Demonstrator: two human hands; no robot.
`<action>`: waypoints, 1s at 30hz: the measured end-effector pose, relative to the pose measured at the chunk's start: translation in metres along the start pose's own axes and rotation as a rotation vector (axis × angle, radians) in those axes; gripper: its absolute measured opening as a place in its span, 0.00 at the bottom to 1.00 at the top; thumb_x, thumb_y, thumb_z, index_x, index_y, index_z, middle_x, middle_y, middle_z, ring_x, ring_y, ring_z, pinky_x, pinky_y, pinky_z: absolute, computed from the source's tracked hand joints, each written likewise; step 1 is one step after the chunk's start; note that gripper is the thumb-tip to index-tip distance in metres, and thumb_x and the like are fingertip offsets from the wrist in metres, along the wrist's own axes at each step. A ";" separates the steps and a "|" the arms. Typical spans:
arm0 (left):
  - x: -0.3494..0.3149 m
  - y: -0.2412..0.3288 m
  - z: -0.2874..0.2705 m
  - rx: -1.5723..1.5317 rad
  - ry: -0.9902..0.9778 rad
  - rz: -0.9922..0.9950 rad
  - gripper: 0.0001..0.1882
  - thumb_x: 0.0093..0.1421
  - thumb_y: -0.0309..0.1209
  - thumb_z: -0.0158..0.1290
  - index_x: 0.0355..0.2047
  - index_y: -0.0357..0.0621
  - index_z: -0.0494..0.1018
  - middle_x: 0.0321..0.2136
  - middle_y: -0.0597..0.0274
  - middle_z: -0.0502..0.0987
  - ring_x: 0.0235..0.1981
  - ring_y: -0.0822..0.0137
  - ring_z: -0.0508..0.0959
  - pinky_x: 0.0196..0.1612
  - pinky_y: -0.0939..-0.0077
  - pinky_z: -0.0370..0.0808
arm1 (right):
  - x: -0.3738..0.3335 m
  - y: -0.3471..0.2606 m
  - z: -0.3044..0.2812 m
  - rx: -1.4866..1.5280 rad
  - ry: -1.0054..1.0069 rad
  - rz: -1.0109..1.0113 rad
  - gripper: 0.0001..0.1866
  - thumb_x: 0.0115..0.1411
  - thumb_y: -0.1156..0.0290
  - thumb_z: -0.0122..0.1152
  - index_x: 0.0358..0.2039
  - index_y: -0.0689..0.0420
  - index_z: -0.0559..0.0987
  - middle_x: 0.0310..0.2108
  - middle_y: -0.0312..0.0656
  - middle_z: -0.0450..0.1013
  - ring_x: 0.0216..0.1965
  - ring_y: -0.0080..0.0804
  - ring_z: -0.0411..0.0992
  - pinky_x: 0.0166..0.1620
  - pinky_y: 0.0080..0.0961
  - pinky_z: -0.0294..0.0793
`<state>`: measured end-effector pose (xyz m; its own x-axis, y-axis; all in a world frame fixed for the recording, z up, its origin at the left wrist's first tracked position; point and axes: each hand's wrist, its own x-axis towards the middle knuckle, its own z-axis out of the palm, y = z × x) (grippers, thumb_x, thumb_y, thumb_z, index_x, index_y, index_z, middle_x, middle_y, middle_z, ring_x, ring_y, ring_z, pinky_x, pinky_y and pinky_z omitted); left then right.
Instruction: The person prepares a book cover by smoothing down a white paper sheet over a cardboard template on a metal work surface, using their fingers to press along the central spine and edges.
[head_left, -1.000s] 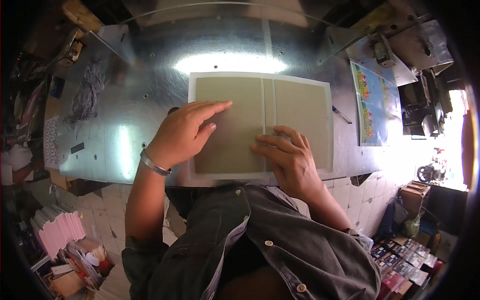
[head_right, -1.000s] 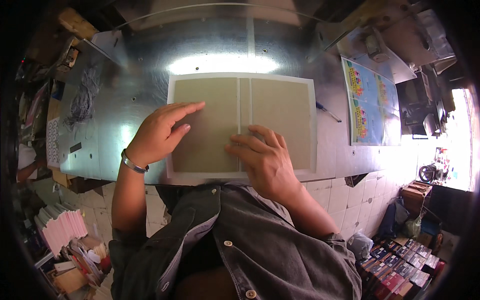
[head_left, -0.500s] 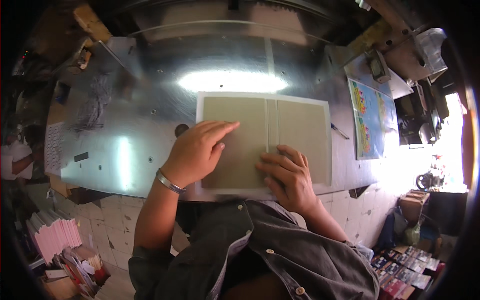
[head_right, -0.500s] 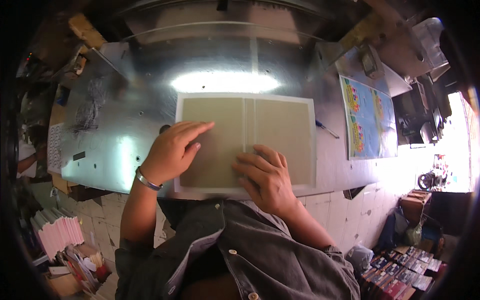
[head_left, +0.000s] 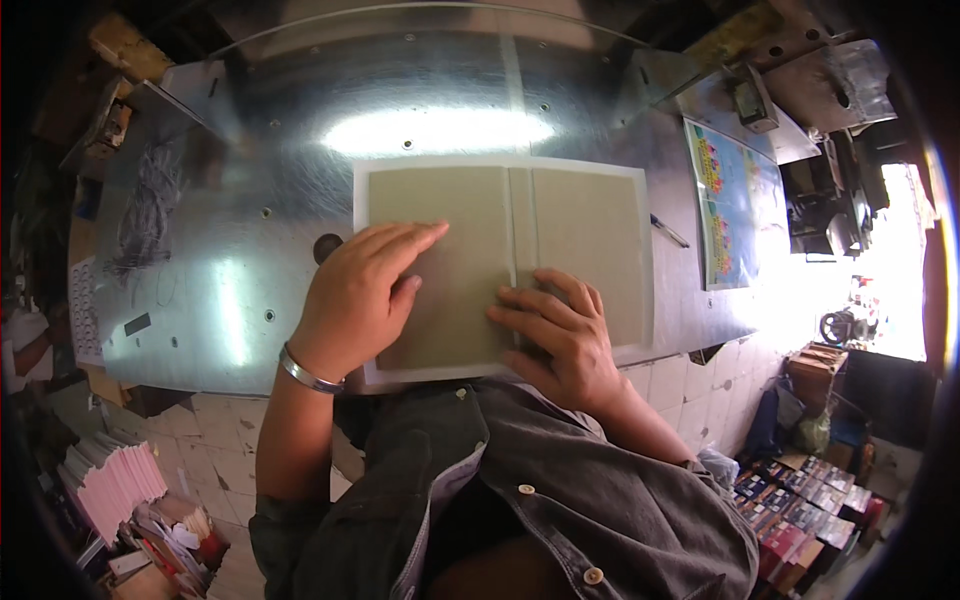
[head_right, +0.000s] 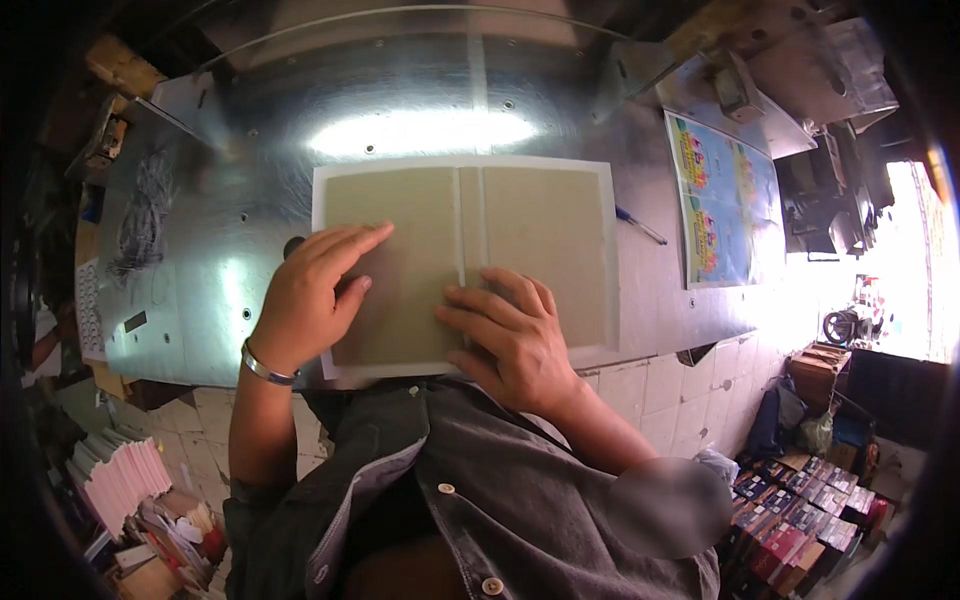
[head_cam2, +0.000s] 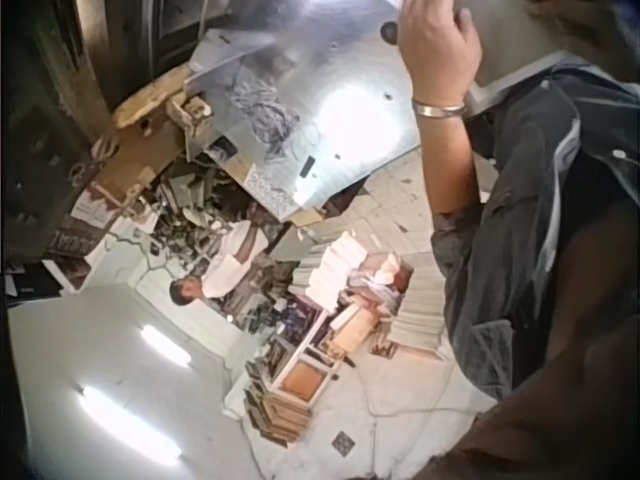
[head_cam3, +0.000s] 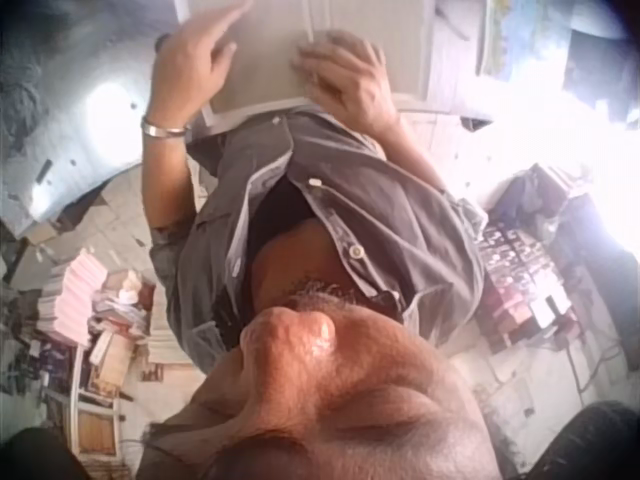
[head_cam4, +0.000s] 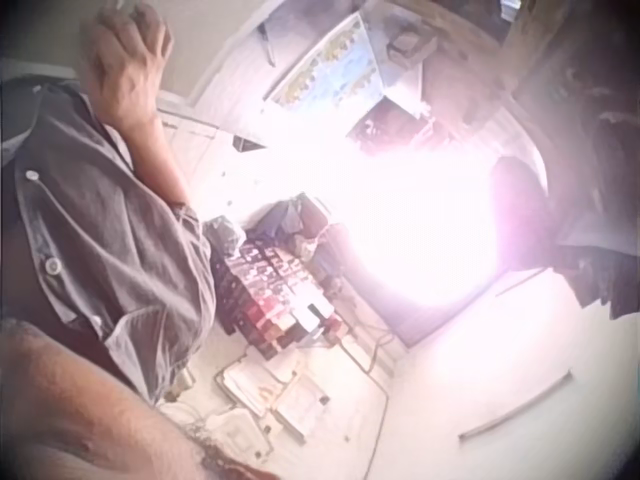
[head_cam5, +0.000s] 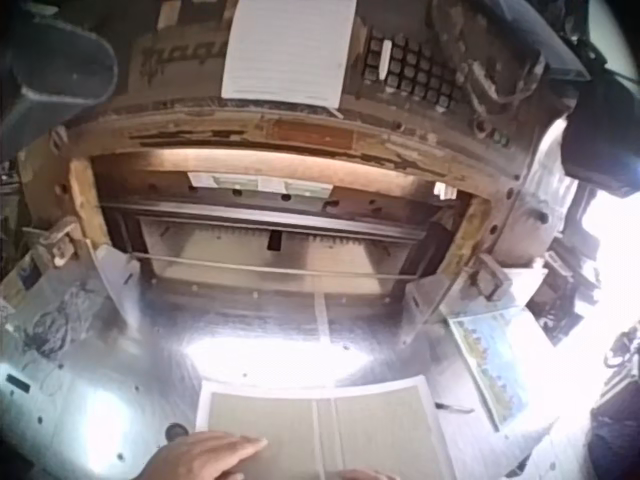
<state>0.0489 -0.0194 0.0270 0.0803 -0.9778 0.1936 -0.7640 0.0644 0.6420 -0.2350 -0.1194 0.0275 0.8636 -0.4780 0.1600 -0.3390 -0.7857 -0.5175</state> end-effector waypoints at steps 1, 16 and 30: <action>0.000 0.000 -0.003 -0.004 0.008 0.001 0.33 0.63 0.19 0.64 0.69 0.49 0.78 0.63 0.53 0.84 0.66 0.49 0.81 0.68 0.54 0.79 | 0.002 -0.001 0.000 -0.004 0.005 -0.006 0.27 0.58 0.62 0.78 0.59 0.47 0.89 0.65 0.35 0.81 0.70 0.51 0.70 0.72 0.52 0.65; -0.059 -0.038 -0.009 0.180 0.183 -0.031 0.15 0.56 0.35 0.77 0.43 0.52 0.90 0.51 0.65 0.87 0.69 0.46 0.77 0.75 0.38 0.68 | -0.004 0.001 0.006 -0.050 -0.003 0.024 0.29 0.53 0.57 0.84 0.57 0.43 0.90 0.63 0.30 0.82 0.69 0.47 0.71 0.71 0.51 0.67; -0.074 -0.021 -0.020 0.150 0.061 -0.032 0.24 0.61 0.52 0.71 0.50 0.51 0.89 0.57 0.62 0.85 0.69 0.46 0.76 0.76 0.34 0.64 | -0.007 -0.002 0.003 -0.042 -0.029 0.035 0.28 0.53 0.57 0.84 0.56 0.41 0.91 0.63 0.30 0.82 0.69 0.46 0.71 0.71 0.52 0.67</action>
<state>0.0716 0.0550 0.0137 0.1418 -0.9646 0.2223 -0.8471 -0.0020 0.5315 -0.2398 -0.1135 0.0248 0.8613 -0.4942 0.1179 -0.3837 -0.7848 -0.4867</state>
